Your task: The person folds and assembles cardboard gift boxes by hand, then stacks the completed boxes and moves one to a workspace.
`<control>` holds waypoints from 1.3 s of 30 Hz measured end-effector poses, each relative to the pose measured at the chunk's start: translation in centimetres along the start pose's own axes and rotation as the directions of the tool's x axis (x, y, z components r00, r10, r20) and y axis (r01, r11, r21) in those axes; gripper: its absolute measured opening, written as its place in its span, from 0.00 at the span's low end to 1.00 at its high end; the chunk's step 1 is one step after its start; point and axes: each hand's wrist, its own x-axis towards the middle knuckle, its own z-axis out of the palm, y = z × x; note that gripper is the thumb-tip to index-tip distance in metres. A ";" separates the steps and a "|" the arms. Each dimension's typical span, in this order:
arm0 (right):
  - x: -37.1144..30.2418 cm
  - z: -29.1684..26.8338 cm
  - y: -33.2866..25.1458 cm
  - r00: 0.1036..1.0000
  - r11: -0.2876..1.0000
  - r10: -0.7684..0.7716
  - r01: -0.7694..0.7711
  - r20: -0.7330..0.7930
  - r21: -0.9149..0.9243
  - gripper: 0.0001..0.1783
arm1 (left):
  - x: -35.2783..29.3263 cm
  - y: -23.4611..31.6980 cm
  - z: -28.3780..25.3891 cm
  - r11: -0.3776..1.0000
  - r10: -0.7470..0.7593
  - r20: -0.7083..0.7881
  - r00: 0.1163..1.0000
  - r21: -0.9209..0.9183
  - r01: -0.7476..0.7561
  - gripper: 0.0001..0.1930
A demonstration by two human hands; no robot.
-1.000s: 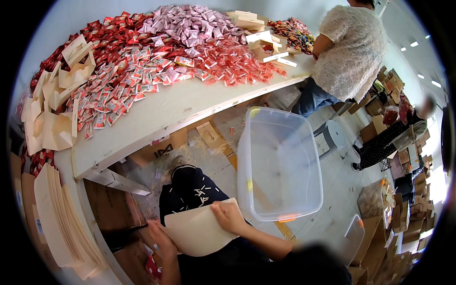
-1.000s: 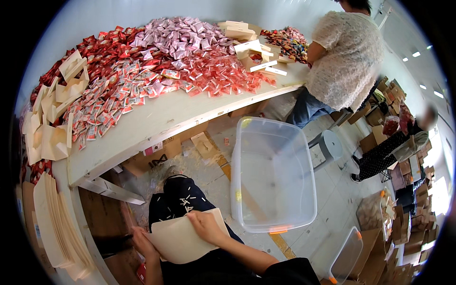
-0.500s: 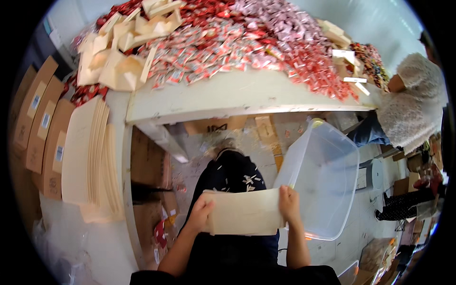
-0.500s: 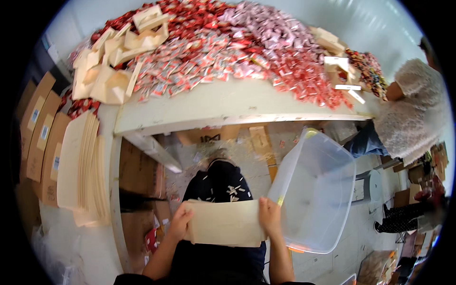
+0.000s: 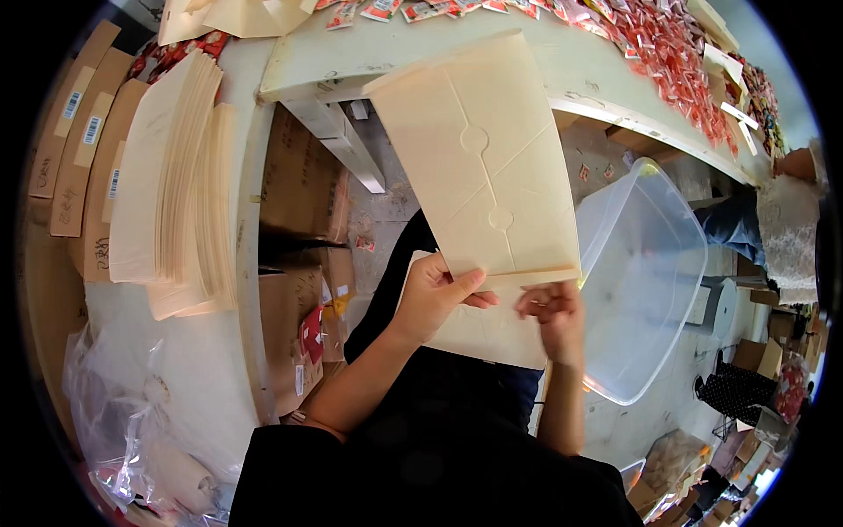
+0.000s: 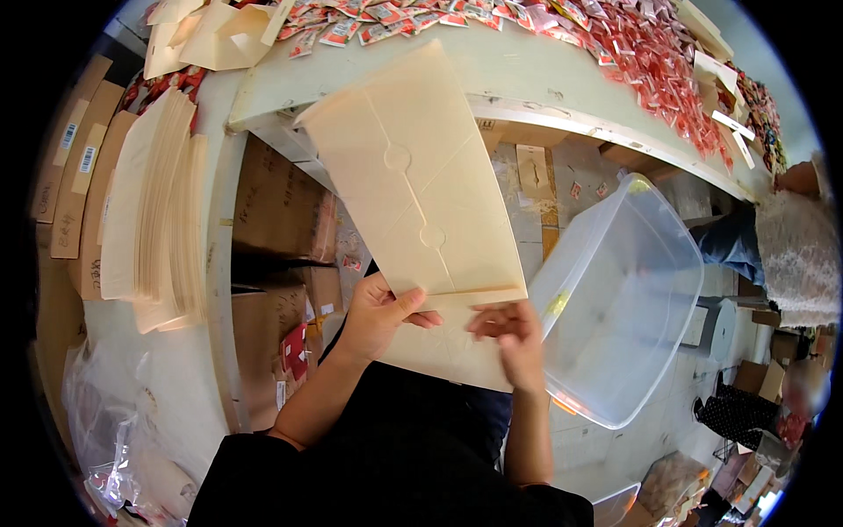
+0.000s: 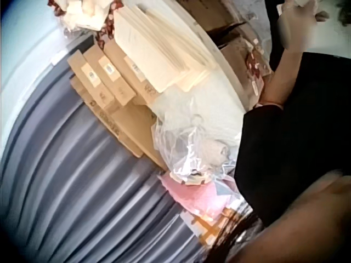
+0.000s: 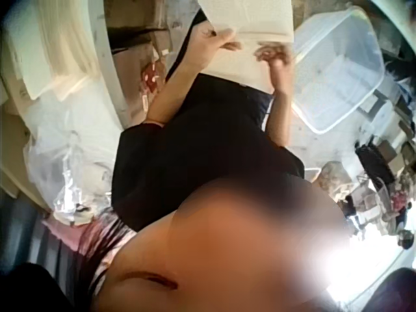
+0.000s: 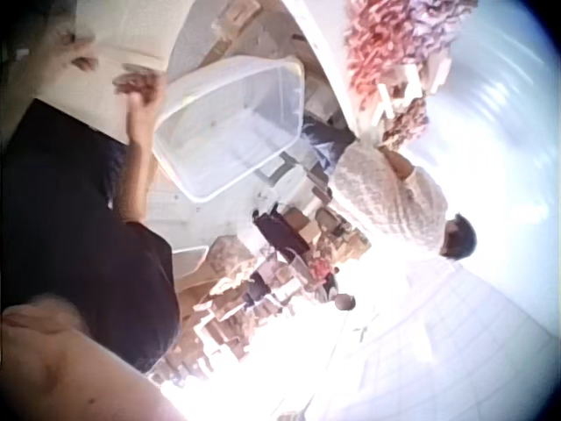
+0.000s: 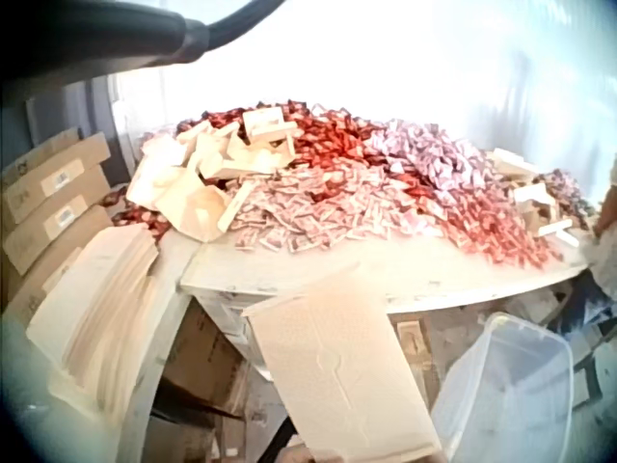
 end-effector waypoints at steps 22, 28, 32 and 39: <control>0.2 1.9 -1.0 0.999 0.954 0.033 -0.019 0.042 -0.299 0.03 | -1.1 -0.1 -1.7 0.981 -0.096 0.244 0.965 0.189 0.050 0.08; 1.0 -0.1 -0.6 0.980 0.980 -0.183 0.188 0.077 -0.069 0.05 | -1.9 0.4 -2.3 0.995 -0.094 0.258 0.961 0.049 0.084 0.07; 2.8 1.4 -2.9 0.933 0.940 -0.340 0.340 -0.119 -0.027 0.20 | -2.2 0.5 -2.5 0.994 -0.110 0.264 0.958 0.047 0.101 0.08; 2.4 2.9 -4.1 0.991 0.802 0.027 -0.101 -0.133 -0.589 0.25 | -1.5 0.0 -1.9 0.915 -0.196 0.190 0.962 0.389 0.109 0.15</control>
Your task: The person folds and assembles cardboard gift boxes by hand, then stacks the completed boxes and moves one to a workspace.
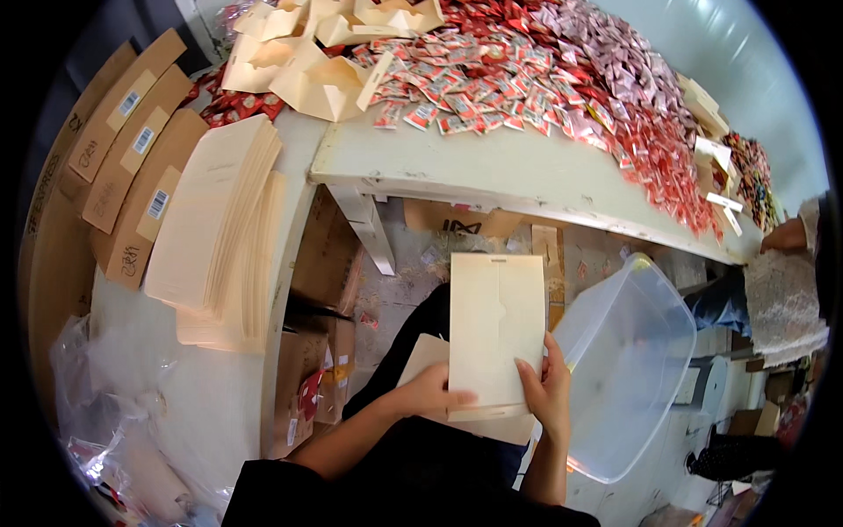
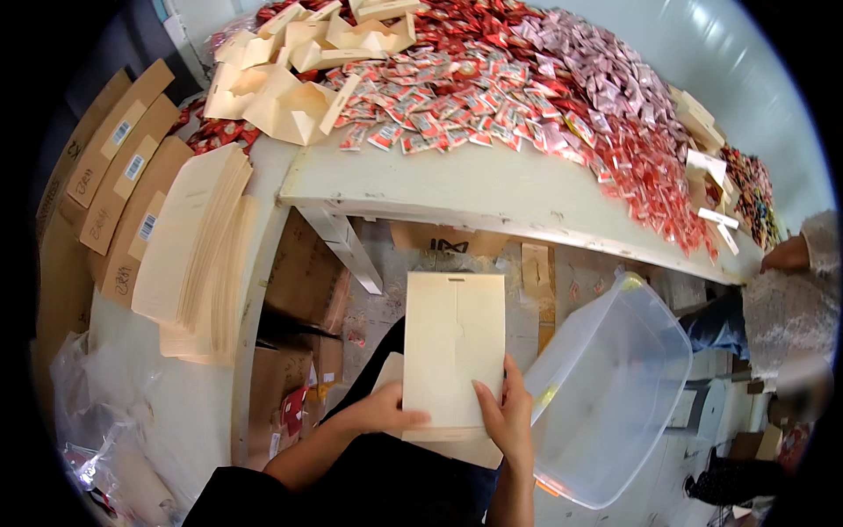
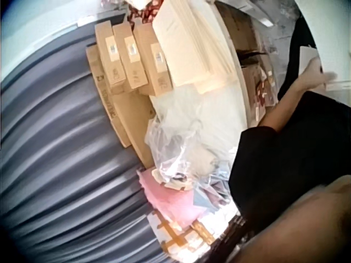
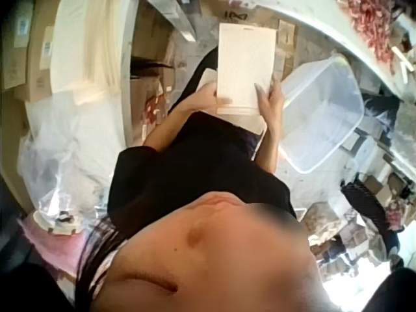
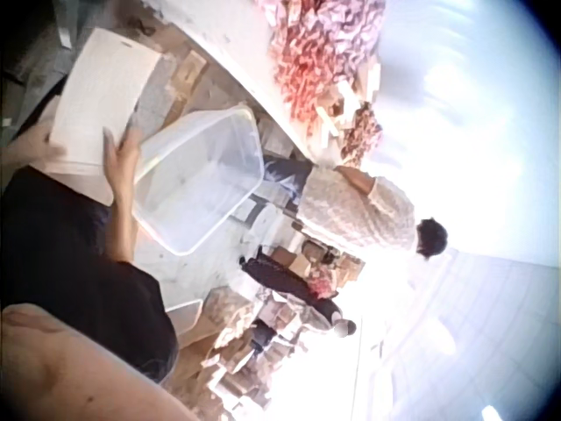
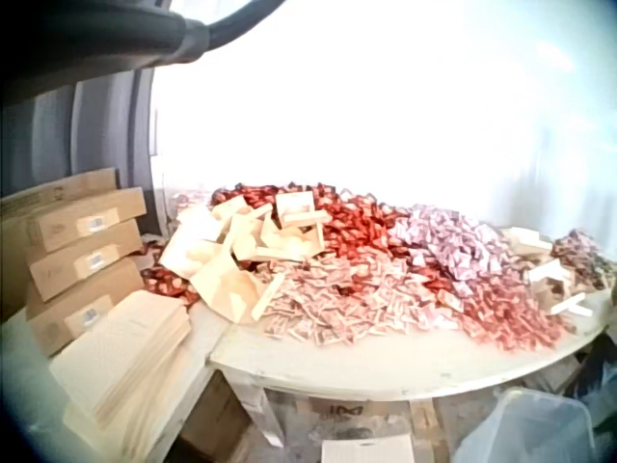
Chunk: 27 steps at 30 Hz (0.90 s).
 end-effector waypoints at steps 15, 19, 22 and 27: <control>0.0 2.8 0.4 0.956 0.923 -0.253 0.284 0.146 -0.260 0.60 | 0.5 -0.4 -0.1 0.963 0.226 0.066 0.972 -0.162 -0.213 0.22; -0.4 3.0 -0.1 0.957 0.911 -0.290 0.268 -0.024 -0.314 0.48 | 1.3 0.0 -0.5 0.995 0.090 -0.022 0.996 -0.033 -0.091 0.21; 0.0 2.2 1.0 0.909 0.896 -0.372 0.300 -0.186 -0.327 0.35 | 2.0 0.2 0.1 0.980 0.195 -0.117 0.974 0.054 -0.190 0.18; 0.2 1.2 1.2 0.855 0.958 -0.288 0.260 -0.431 -0.124 0.25 | 2.6 -0.1 0.2 0.966 0.185 -0.174 0.967 0.214 -0.146 0.13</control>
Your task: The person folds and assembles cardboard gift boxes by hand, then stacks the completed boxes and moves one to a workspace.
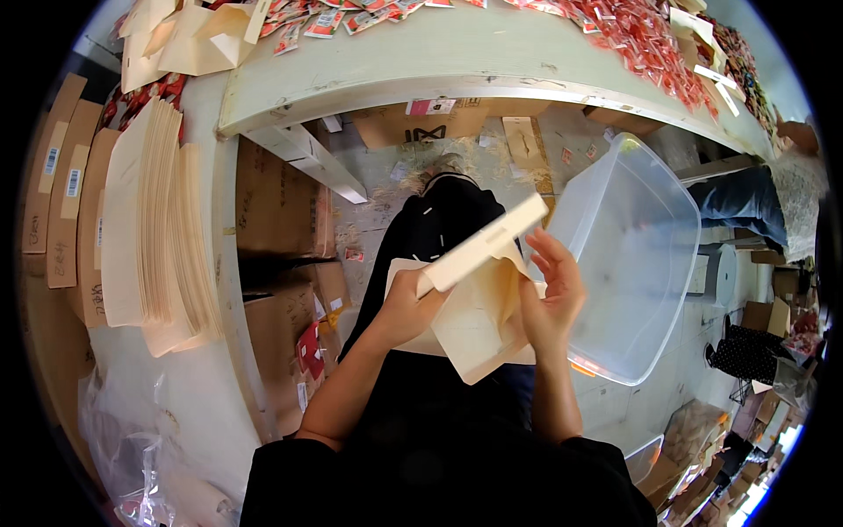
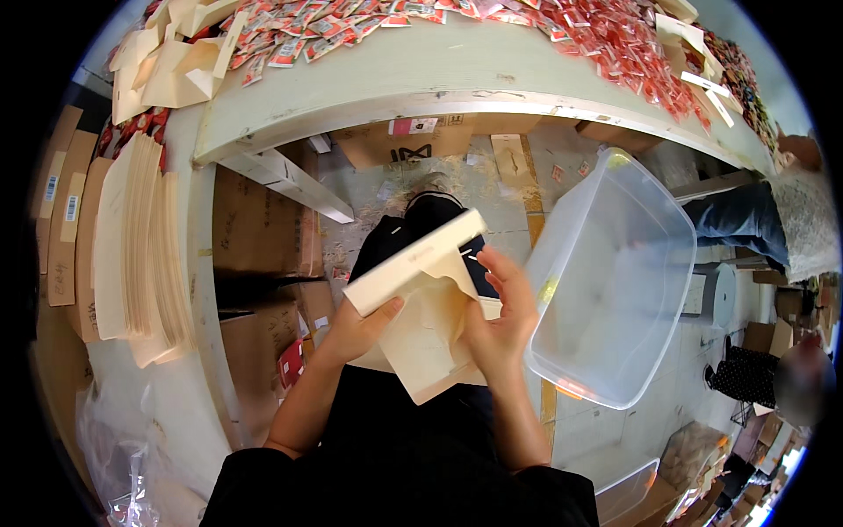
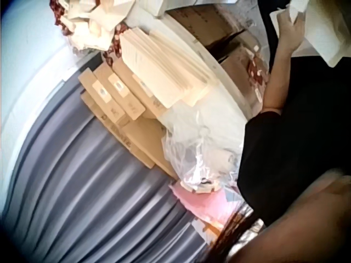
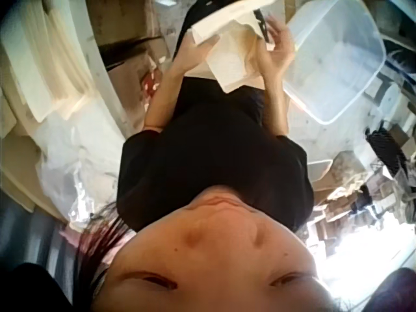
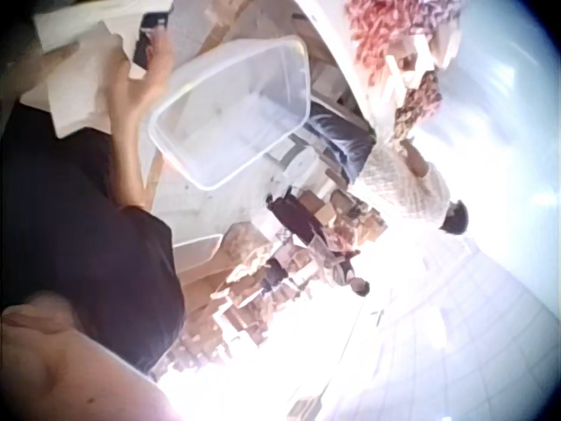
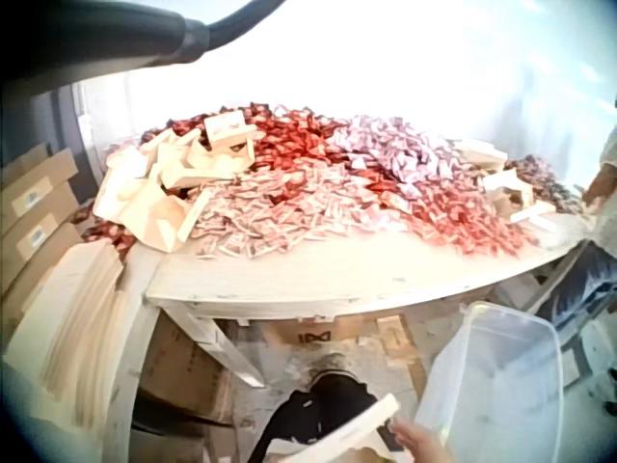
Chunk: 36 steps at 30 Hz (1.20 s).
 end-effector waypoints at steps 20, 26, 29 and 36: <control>-3.1 3.2 0.9 0.951 0.997 -0.072 0.073 0.302 0.006 0.23 | -0.6 0.4 0.1 0.927 0.263 0.072 0.962 0.258 -0.273 0.23; -2.7 2.8 0.4 0.922 0.915 0.051 -0.198 0.385 0.352 0.08 | -1.2 0.4 0.0 0.960 0.242 -0.016 0.970 0.151 -0.237 0.24; -2.7 2.8 0.4 0.920 0.872 0.083 -0.253 0.383 0.418 0.06 | -1.0 0.2 -0.1 0.964 0.227 -0.048 0.973 0.152 -0.218 0.24; -2.6 3.0 0.5 0.898 0.900 0.210 -0.332 0.386 0.282 0.11 | 0.2 -1.1 -0.2 0.939 0.340 -0.094 0.936 0.086 -0.332 0.33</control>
